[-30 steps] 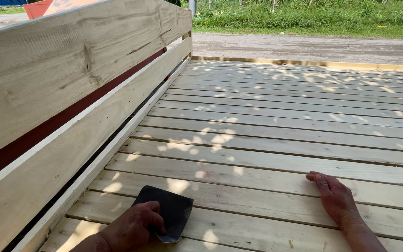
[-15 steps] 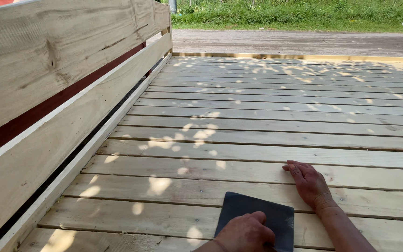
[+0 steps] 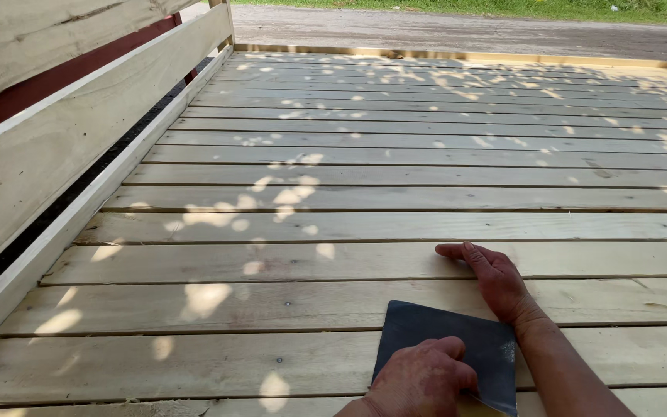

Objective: The person sands the wooden plank surface of a trailer bed by hand, rubbing a sheet of sandpaper back and forth across the planks. They occasionally reposition the sandpaper in their hand and shift to sand different areas of the planks.

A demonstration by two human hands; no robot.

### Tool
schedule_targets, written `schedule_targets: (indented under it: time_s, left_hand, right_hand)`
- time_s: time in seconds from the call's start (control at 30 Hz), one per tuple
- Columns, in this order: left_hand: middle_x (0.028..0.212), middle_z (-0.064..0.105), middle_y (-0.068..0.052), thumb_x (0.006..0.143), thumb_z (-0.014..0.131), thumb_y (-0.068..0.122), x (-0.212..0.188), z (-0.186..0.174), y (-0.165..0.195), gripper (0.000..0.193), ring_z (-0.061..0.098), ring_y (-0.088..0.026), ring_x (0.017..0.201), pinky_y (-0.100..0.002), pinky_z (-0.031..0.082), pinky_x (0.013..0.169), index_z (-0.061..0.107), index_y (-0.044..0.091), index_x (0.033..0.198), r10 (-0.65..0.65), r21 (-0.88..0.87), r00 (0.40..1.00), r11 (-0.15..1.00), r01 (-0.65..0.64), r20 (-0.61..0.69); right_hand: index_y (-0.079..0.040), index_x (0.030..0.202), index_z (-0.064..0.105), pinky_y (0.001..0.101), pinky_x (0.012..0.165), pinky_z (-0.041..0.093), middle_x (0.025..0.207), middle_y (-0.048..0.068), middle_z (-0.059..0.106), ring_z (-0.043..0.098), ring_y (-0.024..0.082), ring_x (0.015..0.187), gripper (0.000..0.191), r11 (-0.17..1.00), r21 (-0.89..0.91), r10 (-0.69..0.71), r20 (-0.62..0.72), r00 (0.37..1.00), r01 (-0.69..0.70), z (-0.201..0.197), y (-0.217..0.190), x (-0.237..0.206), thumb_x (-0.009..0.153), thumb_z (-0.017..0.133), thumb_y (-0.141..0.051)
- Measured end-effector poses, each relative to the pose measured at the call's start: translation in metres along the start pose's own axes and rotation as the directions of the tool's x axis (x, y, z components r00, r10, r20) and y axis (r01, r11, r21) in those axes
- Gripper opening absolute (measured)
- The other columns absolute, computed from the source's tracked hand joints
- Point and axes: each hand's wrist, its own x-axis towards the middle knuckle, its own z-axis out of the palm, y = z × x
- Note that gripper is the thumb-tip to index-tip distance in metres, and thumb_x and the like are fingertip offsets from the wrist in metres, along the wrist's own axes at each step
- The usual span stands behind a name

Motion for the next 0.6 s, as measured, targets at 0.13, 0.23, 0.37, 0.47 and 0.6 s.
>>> schedule_targets:
  time_s: [0.13, 0.23, 0.37, 0.47, 0.6]
  left_hand:
    - [0.108, 0.055, -0.009, 0.081, 0.072, 0.018, -0.018, -0.004, 0.015, 0.024, 0.058, -0.027, 0.119, -0.043, 0.049, 0.097, 0.078, 0.016, 0.104, 0.034, -0.024, 0.998, 0.999, -0.035, -0.050]
    - [0.108, 0.054, -0.009, 0.079, 0.073, 0.019, -0.025, -0.002, 0.020, 0.024, 0.057, -0.028, 0.116, -0.043, 0.049, 0.096, 0.077, 0.014, 0.102, 0.001, -0.056, 1.000, 0.998, -0.001, -0.001]
    - [0.104, 0.054, -0.008, 0.081, 0.070, 0.017, -0.036, 0.009, 0.018, 0.018, 0.059, -0.028, 0.111, -0.043, 0.051, 0.092, 0.077, 0.014, 0.097, 0.051, -0.056, 0.996, 0.997, -0.056, -0.078]
    - [0.102, 0.053, -0.008, 0.085, 0.068, 0.018, -0.042, 0.023, 0.017, 0.014, 0.060, -0.027, 0.107, -0.042, 0.052, 0.087, 0.076, 0.014, 0.096, 0.093, -0.025, 0.988, 0.995, -0.097, -0.120]
    - [0.100, 0.051, -0.009, 0.091, 0.067, 0.024, -0.051, 0.040, 0.011, 0.014, 0.060, -0.026, 0.100, -0.039, 0.053, 0.082, 0.074, 0.013, 0.095, 0.109, -0.126, 0.993, 0.985, -0.115, -0.048]
  right_hand:
    - [-0.013, 0.127, 0.074, 0.0308, 0.112, 0.044, 0.127, 0.004, 0.077, 0.067, 0.015, 0.122, 0.045, 1.000, -0.010, -0.010, 0.043, 0.999, 0.010, 0.001, -0.007, -0.009, 0.106, 0.043, -0.038]
    - [-0.014, 0.127, 0.074, 0.0304, 0.110, 0.046, 0.127, 0.004, 0.077, 0.067, 0.015, 0.122, 0.042, 0.998, -0.066, 0.023, 0.027, 0.999, -0.021, 0.004, -0.013, -0.019, 0.105, 0.046, -0.037]
    - [-0.014, 0.127, 0.074, 0.0309, 0.111, 0.045, 0.129, 0.004, 0.075, 0.066, 0.016, 0.124, 0.040, 0.992, -0.121, -0.018, 0.022, 1.000, 0.021, 0.006, -0.023, -0.035, 0.104, 0.047, -0.035]
    - [-0.013, 0.126, 0.074, 0.0319, 0.112, 0.046, 0.131, 0.005, 0.075, 0.065, 0.017, 0.127, 0.038, 0.988, -0.135, -0.076, 0.016, 0.997, 0.077, 0.009, -0.030, -0.048, 0.105, 0.049, -0.032]
    - [-0.014, 0.127, 0.073, 0.0347, 0.113, 0.046, 0.132, 0.008, 0.074, 0.062, 0.021, 0.134, 0.034, 0.977, -0.180, -0.116, 0.004, 0.993, 0.115, 0.011, -0.037, -0.065, 0.105, 0.051, -0.029]
